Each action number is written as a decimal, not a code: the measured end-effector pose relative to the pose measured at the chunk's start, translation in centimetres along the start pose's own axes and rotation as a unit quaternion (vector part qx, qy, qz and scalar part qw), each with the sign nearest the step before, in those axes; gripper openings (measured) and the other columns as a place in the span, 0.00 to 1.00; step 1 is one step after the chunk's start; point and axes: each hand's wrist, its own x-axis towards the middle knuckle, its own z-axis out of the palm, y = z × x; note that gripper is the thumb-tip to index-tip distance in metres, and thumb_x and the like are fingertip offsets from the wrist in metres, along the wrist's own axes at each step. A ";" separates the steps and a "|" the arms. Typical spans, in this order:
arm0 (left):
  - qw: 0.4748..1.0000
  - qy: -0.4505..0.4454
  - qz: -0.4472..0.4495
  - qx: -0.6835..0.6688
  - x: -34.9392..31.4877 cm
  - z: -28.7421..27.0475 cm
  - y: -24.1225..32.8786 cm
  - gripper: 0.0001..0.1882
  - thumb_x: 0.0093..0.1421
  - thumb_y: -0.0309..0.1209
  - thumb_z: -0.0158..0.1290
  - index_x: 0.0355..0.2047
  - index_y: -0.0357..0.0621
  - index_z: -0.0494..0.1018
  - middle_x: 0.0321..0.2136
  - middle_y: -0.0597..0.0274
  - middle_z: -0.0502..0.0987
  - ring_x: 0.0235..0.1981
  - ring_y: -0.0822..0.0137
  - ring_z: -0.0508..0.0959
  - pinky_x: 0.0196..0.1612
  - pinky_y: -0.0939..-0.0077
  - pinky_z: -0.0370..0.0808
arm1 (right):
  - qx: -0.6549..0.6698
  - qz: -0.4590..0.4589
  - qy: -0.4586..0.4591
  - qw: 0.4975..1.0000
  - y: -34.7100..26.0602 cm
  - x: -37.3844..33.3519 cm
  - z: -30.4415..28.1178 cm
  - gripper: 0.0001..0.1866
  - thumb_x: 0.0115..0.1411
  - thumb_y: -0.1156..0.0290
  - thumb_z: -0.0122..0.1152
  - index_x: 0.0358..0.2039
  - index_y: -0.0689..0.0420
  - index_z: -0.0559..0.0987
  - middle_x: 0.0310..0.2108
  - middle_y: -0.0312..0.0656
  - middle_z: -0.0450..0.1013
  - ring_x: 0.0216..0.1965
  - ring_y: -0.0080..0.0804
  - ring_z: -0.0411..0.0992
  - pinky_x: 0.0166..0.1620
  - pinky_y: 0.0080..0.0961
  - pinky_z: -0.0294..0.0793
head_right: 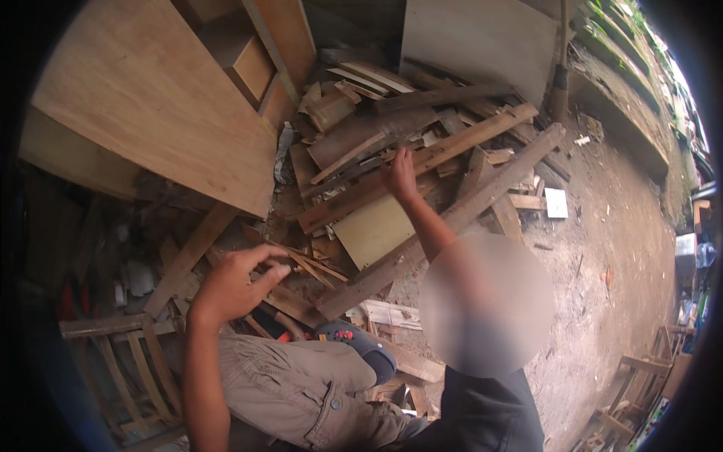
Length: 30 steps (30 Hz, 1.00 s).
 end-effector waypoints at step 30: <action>0.994 0.107 -0.006 -0.019 -4.5 -2.4 -1.0 0.20 0.64 0.39 0.55 0.46 0.33 0.75 0.33 0.55 0.81 0.32 0.66 0.78 0.39 0.70 0.75 | -0.141 -0.299 -0.010 0.944 -5.9 12.2 -21.8 0.30 0.50 0.71 0.72 0.52 0.61 0.69 0.47 0.53 0.69 0.47 0.53 0.70 0.50 0.43 0.72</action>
